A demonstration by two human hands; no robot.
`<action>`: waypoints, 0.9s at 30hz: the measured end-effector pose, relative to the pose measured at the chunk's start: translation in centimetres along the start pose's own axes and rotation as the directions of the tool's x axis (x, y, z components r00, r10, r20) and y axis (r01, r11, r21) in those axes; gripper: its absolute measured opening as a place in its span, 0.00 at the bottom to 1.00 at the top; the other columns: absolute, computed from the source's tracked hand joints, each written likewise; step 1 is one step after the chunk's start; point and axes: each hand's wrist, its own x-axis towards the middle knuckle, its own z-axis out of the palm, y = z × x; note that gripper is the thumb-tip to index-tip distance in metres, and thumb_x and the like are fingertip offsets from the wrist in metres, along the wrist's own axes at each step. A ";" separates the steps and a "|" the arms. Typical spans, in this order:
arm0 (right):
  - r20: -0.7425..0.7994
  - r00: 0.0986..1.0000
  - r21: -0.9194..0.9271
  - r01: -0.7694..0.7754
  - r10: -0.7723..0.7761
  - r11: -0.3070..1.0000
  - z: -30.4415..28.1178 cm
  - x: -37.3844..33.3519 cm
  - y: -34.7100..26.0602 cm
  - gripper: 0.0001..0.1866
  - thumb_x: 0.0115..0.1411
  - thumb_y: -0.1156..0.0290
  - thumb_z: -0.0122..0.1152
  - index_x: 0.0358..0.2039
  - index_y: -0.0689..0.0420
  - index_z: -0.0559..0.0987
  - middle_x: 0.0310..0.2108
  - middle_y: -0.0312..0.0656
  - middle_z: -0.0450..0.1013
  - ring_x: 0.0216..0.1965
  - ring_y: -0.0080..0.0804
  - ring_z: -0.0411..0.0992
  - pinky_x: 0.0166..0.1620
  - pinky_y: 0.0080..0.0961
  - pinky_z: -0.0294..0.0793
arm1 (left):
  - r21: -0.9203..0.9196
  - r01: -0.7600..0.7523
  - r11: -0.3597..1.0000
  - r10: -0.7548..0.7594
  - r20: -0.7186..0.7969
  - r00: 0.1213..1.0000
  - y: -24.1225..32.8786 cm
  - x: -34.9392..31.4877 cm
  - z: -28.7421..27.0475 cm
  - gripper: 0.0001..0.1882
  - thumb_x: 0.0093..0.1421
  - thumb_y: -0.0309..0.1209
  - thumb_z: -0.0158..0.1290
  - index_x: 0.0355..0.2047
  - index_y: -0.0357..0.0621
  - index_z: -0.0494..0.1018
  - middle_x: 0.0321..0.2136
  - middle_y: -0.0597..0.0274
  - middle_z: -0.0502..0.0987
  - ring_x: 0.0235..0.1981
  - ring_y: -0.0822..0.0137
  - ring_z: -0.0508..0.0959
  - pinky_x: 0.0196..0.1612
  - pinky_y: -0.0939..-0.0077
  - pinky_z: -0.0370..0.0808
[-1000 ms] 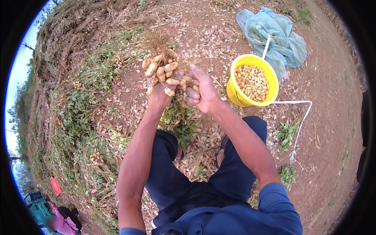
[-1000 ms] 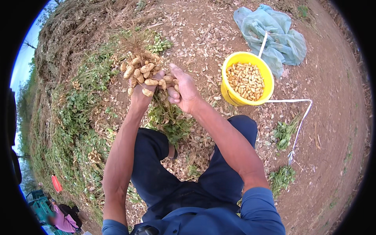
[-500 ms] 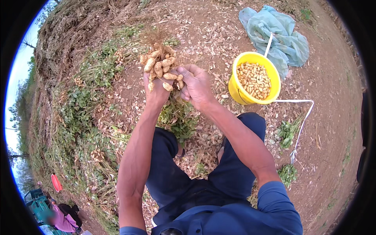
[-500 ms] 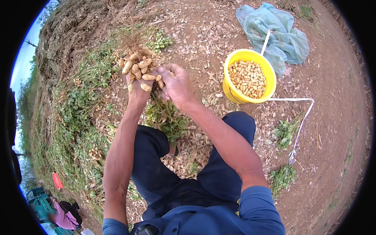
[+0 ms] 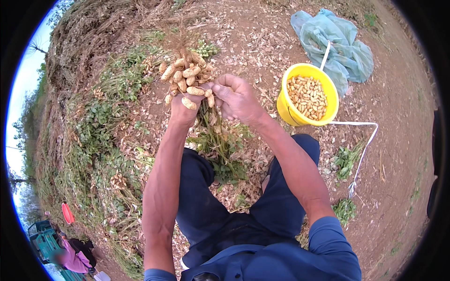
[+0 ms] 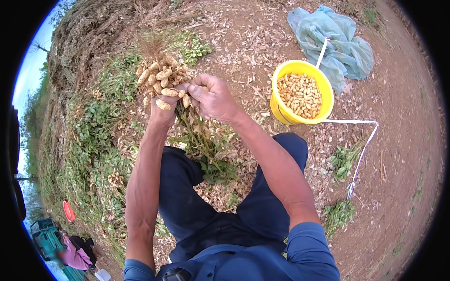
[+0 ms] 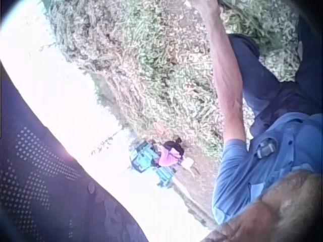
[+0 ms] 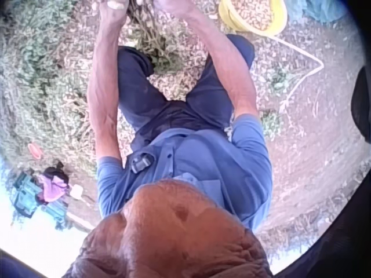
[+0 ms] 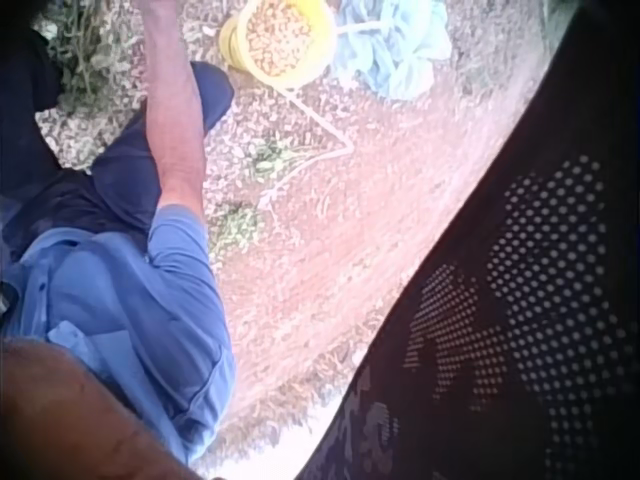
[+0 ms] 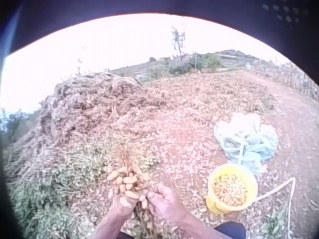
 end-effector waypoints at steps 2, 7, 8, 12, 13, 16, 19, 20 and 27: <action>0.060 0.998 0.069 -0.024 0.020 0.997 -0.3 -0.1 -0.2 0.11 0.73 0.65 0.54 0.42 0.61 0.75 0.24 0.35 0.73 0.10 0.15 0.60 0.14 0.17 0.66 | -0.024 -0.034 0.999 0.034 0.038 0.999 -0.5 0.1 -0.4 0.10 0.59 0.29 0.65 0.40 0.38 0.81 0.34 0.64 0.82 0.32 0.70 0.79 0.36 0.72 0.77; 0.249 0.968 0.282 -0.111 0.039 0.953 -1.1 -0.6 -0.8 0.11 0.73 0.66 0.55 0.42 0.62 0.75 0.24 0.37 0.74 0.10 0.15 0.61 0.14 0.19 0.67 | -0.224 -0.005 0.974 0.052 0.204 0.978 -0.1 -0.7 -0.8 0.13 0.62 0.34 0.65 0.41 0.37 0.83 0.36 0.63 0.84 0.35 0.71 0.80 0.40 0.72 0.77; 0.312 0.950 0.375 -0.141 0.018 0.916 -1.3 -0.4 -0.6 0.09 0.73 0.69 0.53 0.42 0.63 0.75 0.26 0.39 0.77 0.09 0.16 0.61 0.15 0.19 0.68 | -0.251 -0.058 0.966 0.117 0.225 0.967 -0.3 -0.9 -1.1 0.13 0.64 0.35 0.63 0.41 0.37 0.83 0.36 0.62 0.84 0.36 0.69 0.81 0.42 0.71 0.78; 0.340 0.940 0.468 -0.173 0.004 0.867 -1.3 -0.3 -0.6 0.08 0.72 0.73 0.52 0.44 0.64 0.76 0.31 0.44 0.80 0.11 0.16 0.64 0.17 0.20 0.72 | -0.280 -0.132 0.951 0.201 0.235 0.951 -0.1 -1.1 -1.6 0.14 0.65 0.37 0.62 0.42 0.36 0.83 0.37 0.61 0.84 0.37 0.68 0.81 0.43 0.70 0.79; 0.322 0.947 0.486 -0.176 0.011 0.856 -1.0 -0.4 -0.6 0.08 0.72 0.73 0.52 0.44 0.64 0.76 0.31 0.43 0.79 0.11 0.16 0.65 0.17 0.20 0.72 | -0.277 -0.094 0.956 0.155 0.208 0.966 -0.2 -0.9 -1.7 0.14 0.64 0.36 0.63 0.41 0.36 0.83 0.37 0.60 0.84 0.37 0.68 0.80 0.42 0.70 0.79; 0.253 0.967 0.521 -0.167 0.036 0.837 -0.6 -0.5 -0.9 0.09 0.72 0.73 0.51 0.44 0.64 0.76 0.31 0.42 0.79 0.12 0.15 0.65 0.18 0.19 0.71 | -0.271 -0.030 0.962 0.061 0.108 0.992 -0.3 -0.5 -1.9 0.14 0.61 0.34 0.66 0.42 0.35 0.82 0.38 0.60 0.83 0.37 0.67 0.80 0.42 0.69 0.78; 0.182 0.982 0.518 -0.138 0.048 0.844 -1.5 -0.5 -1.7 0.09 0.72 0.72 0.51 0.43 0.63 0.77 0.31 0.40 0.79 0.13 0.13 0.63 0.17 0.18 0.70 | -0.285 -0.021 0.958 0.000 -0.074 0.997 1.9 -1.5 -0.6 0.16 0.53 0.29 0.71 0.41 0.36 0.80 0.36 0.63 0.81 0.36 0.68 0.77 0.40 0.68 0.76; 0.179 0.983 0.519 -0.132 0.044 0.844 -2.0 -0.5 -2.0 0.10 0.73 0.70 0.51 0.42 0.63 0.77 0.30 0.39 0.78 0.12 0.13 0.63 0.17 0.18 0.70 | -0.271 -0.022 0.962 -0.013 -0.127 0.992 1.9 -1.1 -0.7 0.17 0.52 0.28 0.71 0.41 0.37 0.80 0.36 0.64 0.80 0.36 0.68 0.77 0.40 0.68 0.75; 0.113 0.968 0.365 -0.248 0.222 0.897 0.0 -1.1 -0.9 0.20 0.68 0.50 0.62 0.41 0.57 0.77 0.31 0.33 0.75 0.14 0.12 0.61 0.16 0.16 0.64 | -0.137 -0.046 0.990 0.022 -0.170 0.985 1.5 -0.4 -0.1 0.14 0.55 0.25 0.67 0.41 0.38 0.81 0.34 0.63 0.81 0.33 0.69 0.79 0.39 0.71 0.78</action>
